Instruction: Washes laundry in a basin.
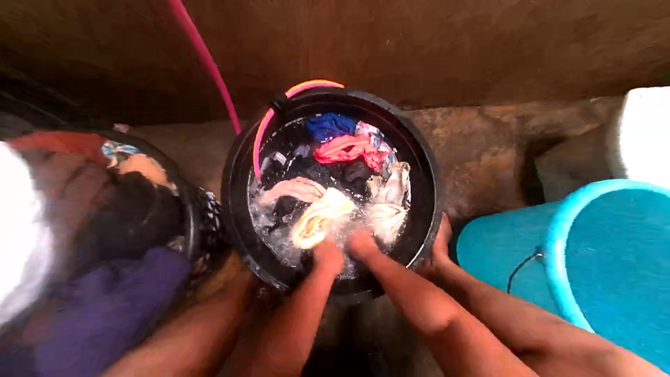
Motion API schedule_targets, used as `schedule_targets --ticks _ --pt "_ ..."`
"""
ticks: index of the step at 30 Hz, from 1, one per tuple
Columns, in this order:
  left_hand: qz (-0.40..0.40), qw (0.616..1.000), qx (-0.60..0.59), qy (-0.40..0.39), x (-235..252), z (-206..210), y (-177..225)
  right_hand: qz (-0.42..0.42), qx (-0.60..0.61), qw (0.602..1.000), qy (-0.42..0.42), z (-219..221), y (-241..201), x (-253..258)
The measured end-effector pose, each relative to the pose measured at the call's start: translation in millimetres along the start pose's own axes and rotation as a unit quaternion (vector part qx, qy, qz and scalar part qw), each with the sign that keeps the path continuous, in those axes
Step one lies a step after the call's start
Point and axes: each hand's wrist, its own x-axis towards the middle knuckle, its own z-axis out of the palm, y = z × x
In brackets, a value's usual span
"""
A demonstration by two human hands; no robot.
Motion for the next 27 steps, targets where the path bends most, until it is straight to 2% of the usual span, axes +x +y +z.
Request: schedule_targets --ticks 2,5,7,10,13,14,15,16,17,18,19,20,21,22,24,26,27 --pt "0.016 0.999 -0.026 0.011 -34 -17 -10 -0.021 0.036 0.999 0.018 -11 2 -34" --pt "0.048 0.995 -0.067 0.063 -82 -57 -46 -0.030 0.109 0.992 0.052 -68 24 -111" --pt "0.073 0.986 -0.099 0.115 -117 -80 -72 -0.059 0.197 0.973 0.105 -103 48 -173" --pt "0.094 0.946 -0.232 0.207 -194 -113 -95 -0.151 0.351 0.896 0.226 -133 83 -261" --pt "0.118 0.853 -0.414 0.294 -252 -134 -85 -0.280 0.444 0.782 0.336 -140 98 -298" --pt "0.140 0.819 -0.466 0.304 -257 -133 -72 -0.299 0.425 0.777 0.355 -135 90 -293" --pt "0.177 0.793 -0.505 0.291 -254 -123 -55 -0.300 0.378 0.798 0.362 -124 74 -276" --pt "0.219 0.783 -0.522 0.257 -244 -107 -34 -0.302 0.332 0.823 0.349 -107 51 -245" --pt "0.246 0.795 -0.508 0.224 -226 -91 -14 -0.303 0.302 0.838 0.338 -82 26 -203" --pt "0.246 0.830 -0.454 0.213 -201 -76 2 -0.281 0.297 0.852 0.326 -58 6 -161" --pt "0.221 0.871 -0.382 0.213 -175 -63 7 -0.223 0.302 0.872 0.314 -35 -5 -127" --pt "0.190 0.908 -0.310 0.210 -157 -51 3 -0.141 0.310 0.894 0.293 -16 -8 -105" --pt "0.165 0.928 -0.262 0.206 -144 -42 -6 -0.065 0.313 0.910 0.264 -5 -6 -96" --pt "0.147 0.940 -0.230 0.203 -134 -37 -18 -0.020 0.317 0.917 0.239 -4 -7 -97" --pt "0.146 0.947 -0.200 0.207 -113 -22 -36 -0.022 0.349 0.911 0.220 -14 -17 -125" --pt "0.201 0.929 -0.213 0.227 -94 -8 -37 -0.114 0.397 0.879 0.237 -38 -30 -170" --pt "0.246 0.903 -0.246 0.251 -91 -4 -33 -0.172 0.422 0.853 0.253 -50 -34 -193"
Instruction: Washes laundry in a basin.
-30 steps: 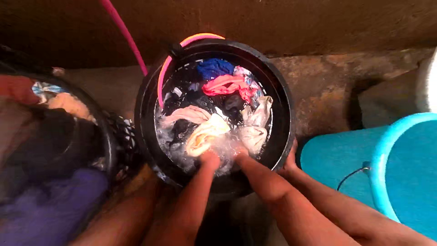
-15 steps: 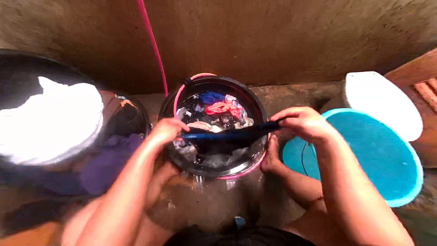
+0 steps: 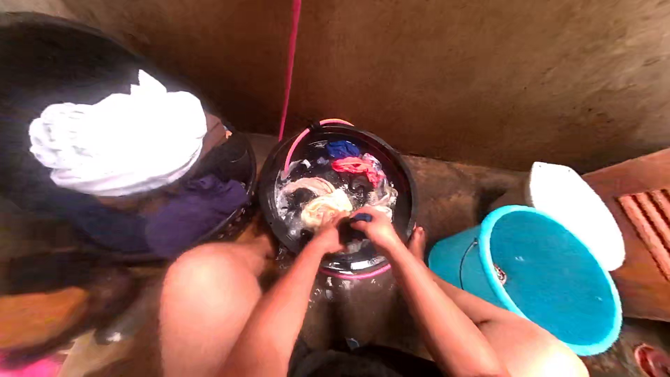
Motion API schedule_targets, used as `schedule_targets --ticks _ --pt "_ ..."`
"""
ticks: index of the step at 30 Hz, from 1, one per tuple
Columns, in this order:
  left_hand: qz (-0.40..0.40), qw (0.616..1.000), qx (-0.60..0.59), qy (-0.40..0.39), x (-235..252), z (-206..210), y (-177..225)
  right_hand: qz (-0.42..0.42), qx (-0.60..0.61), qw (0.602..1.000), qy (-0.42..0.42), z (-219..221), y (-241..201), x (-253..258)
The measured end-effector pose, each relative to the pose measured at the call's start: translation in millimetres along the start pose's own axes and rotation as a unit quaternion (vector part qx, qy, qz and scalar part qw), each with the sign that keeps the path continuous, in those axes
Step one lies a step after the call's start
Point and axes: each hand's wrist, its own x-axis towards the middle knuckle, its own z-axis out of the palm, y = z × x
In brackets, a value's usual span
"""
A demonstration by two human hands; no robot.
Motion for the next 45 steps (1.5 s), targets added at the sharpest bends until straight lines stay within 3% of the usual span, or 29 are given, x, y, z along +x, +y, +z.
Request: schedule_targets --ticks 1,3,6,8,10,12,13,14,16,18,19,21,22,24,25,27,29,32,34,35,37,38,39,40,42,44,45 --pt "0.047 0.996 -0.065 0.049 1 6 5 -0.052 0.051 0.997 0.010 -11 -14 -11" --pt "0.033 0.986 -0.132 0.096 3 3 32 -0.107 0.174 0.977 0.061 -37 -17 -29" --pt "-0.009 0.976 -0.191 0.103 5 -16 73 -0.030 0.344 0.921 0.182 -63 22 -45" --pt "0.067 0.970 -0.215 0.089 3 -17 96 0.098 0.446 0.865 0.208 -61 49 -44" --pt "0.200 0.954 -0.215 0.062 -4 -4 116 0.149 0.518 0.824 0.176 -45 73 -36" --pt "0.302 0.915 -0.266 0.029 -11 16 129 0.090 0.556 0.814 0.140 -27 82 -22" --pt "0.315 0.900 -0.300 0.023 -17 21 132 0.035 0.563 0.816 0.125 -22 76 -15" --pt "0.320 0.886 -0.330 0.057 -22 25 133 0.006 0.558 0.821 0.123 -21 55 -13" --pt "0.310 0.861 -0.346 0.204 -21 28 129 -0.065 0.571 0.816 0.056 -35 38 -6" --pt "0.247 0.856 -0.306 0.336 -15 20 125 -0.113 0.597 0.790 0.078 -39 18 5" --pt "0.192 0.856 -0.312 0.366 -13 15 125 -0.134 0.592 0.790 0.089 -37 2 7" --pt "0.053 0.842 -0.422 0.331 -5 1 129 -0.184 0.535 0.820 0.093 -35 -26 7" --pt "-0.004 0.809 -0.511 0.290 4 -5 129 -0.212 0.467 0.852 0.107 -32 -38 6" --pt "-0.044 0.747 -0.640 0.175 22 -15 124 -0.281 0.277 0.908 0.141 -28 -51 1" --pt "-0.034 0.738 -0.664 0.115 28 -20 121 -0.327 0.185 0.915 0.144 -27 -53 -2" --pt "0.012 0.783 -0.622 -0.006 32 -36 113 -0.432 0.005 0.893 0.127 -26 -49 -7" --pt "0.060 0.848 -0.518 -0.092 31 -52 108 -0.518 -0.169 0.835 0.078 -20 -36 -13" --pt "0.095 0.929 -0.291 -0.206 37 -56 101 -0.563 -0.377 0.734 -0.047 2 5 -19" --pt "0.061 0.961 -0.049 -0.266 38 -34 98 -0.532 -0.455 0.702 -0.128 22 42 -24" --pt "0.036 0.956 0.068 -0.283 37 -14 97 -0.484 -0.489 0.704 -0.176 32 53 -32" --pt "-0.017 0.933 0.186 -0.307 28 25 97 -0.225 -0.542 0.734 -0.343 50 34 -53" --pt "-0.035 0.933 0.187 -0.305 24 34 97 -0.103 -0.543 0.738 -0.387 57 12 -58" --pt "-0.036 0.943 0.163 -0.286 21 38 96 -0.032 -0.545 0.735 -0.402 57 -4 -61" --pt "-0.024 0.961 0.105 -0.255 20 35 93 -0.083 -0.537 0.753 -0.370 47 6 -62" --pt "0.007 0.979 -0.099 -0.179 25 24 86 -0.300 -0.530 0.759 -0.229 9 50 -55" --pt "0.013 0.964 -0.228 -0.139 37 18 78 -0.377 -0.548 0.741 -0.090 -52 51 -50" --pt "0.008 0.965 -0.228 -0.127 43 20 70 -0.365 -0.571 0.735 -0.031 -89 43 -53"
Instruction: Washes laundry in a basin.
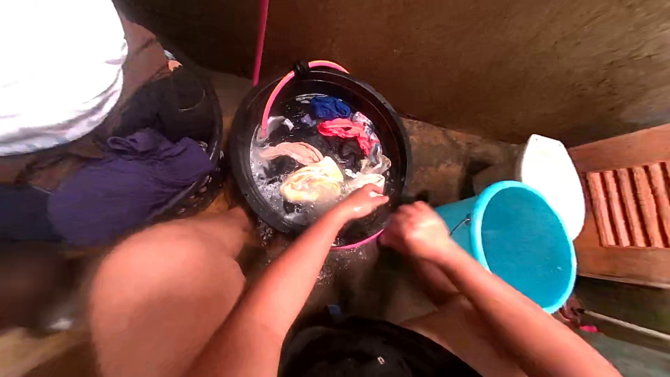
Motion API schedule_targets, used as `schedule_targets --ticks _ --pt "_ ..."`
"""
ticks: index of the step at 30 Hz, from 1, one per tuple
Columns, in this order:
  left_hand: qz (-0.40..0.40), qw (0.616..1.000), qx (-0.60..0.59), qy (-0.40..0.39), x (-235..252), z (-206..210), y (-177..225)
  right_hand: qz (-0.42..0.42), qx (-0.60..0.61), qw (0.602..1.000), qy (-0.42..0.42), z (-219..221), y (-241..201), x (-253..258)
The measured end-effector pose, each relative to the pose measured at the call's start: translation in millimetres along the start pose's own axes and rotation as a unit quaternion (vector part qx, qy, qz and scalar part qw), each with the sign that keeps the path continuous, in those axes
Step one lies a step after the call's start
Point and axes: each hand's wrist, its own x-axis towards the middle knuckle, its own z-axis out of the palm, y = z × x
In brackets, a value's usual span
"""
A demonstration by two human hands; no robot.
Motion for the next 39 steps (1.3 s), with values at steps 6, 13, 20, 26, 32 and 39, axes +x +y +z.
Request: schedule_targets --ticks 6,13,20,26,32,39 --pt "-0.141 0.968 0.203 -0.053 3 5 -69 0.327 -0.127 0.923 -0.160 -82 138 -104" --pt "-0.205 0.917 0.321 -0.120 -5 -4 -88 0.338 0.048 0.918 -0.199 5 93 24" --pt "-0.270 0.910 0.310 -0.055 -35 -23 -77 0.171 0.254 0.914 -0.266 177 -29 195" --pt "-0.228 0.899 0.343 0.148 -38 -51 -112 0.209 0.157 0.890 -0.373 112 43 173" --pt "-0.311 0.899 0.301 0.066 -29 -40 -94 0.461 0.098 0.867 -0.158 43 130 119" --pt "-0.033 0.984 0.085 0.152 -33 -68 29 0.363 0.512 0.765 -0.147 130 44 103"
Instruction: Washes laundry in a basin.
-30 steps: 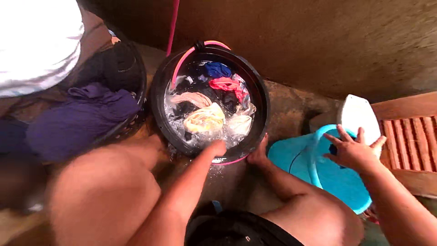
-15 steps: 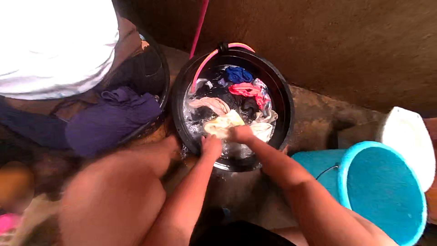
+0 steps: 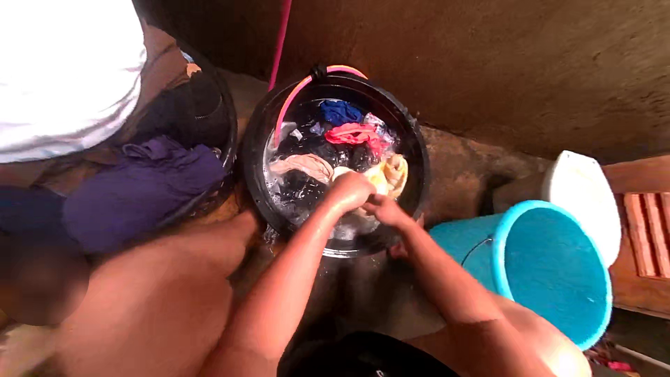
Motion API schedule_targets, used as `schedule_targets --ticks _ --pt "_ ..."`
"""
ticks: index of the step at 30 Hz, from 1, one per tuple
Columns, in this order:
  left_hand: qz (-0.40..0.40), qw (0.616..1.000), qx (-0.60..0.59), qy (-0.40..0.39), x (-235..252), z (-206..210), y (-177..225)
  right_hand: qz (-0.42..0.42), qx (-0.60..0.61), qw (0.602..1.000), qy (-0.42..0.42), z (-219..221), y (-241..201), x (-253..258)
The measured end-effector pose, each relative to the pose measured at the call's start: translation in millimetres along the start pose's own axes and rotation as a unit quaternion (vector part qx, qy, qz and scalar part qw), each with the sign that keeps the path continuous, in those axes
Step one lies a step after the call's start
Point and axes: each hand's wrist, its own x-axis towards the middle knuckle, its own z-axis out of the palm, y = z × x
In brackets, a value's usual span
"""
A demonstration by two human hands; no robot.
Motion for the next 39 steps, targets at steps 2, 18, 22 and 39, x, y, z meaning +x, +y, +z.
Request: schedule_targets --ticks 2,18,22,39 --pt "0.002 0.996 -0.085 0.029 -17 -32 30 -0.004 0.255 0.967 -0.027 37 8 5" --pt "-0.291 0.838 -0.451 0.100 -4 54 -52 0.033 0.137 0.954 0.264 94 -67 -3" --pt "-0.265 0.811 -0.510 0.106 -10 56 -68 -0.016 0.089 0.960 0.263 113 -75 -34" --pt "-0.264 0.851 -0.444 0.097 6 67 -91 -0.072 0.239 0.961 0.122 79 -54 -22"
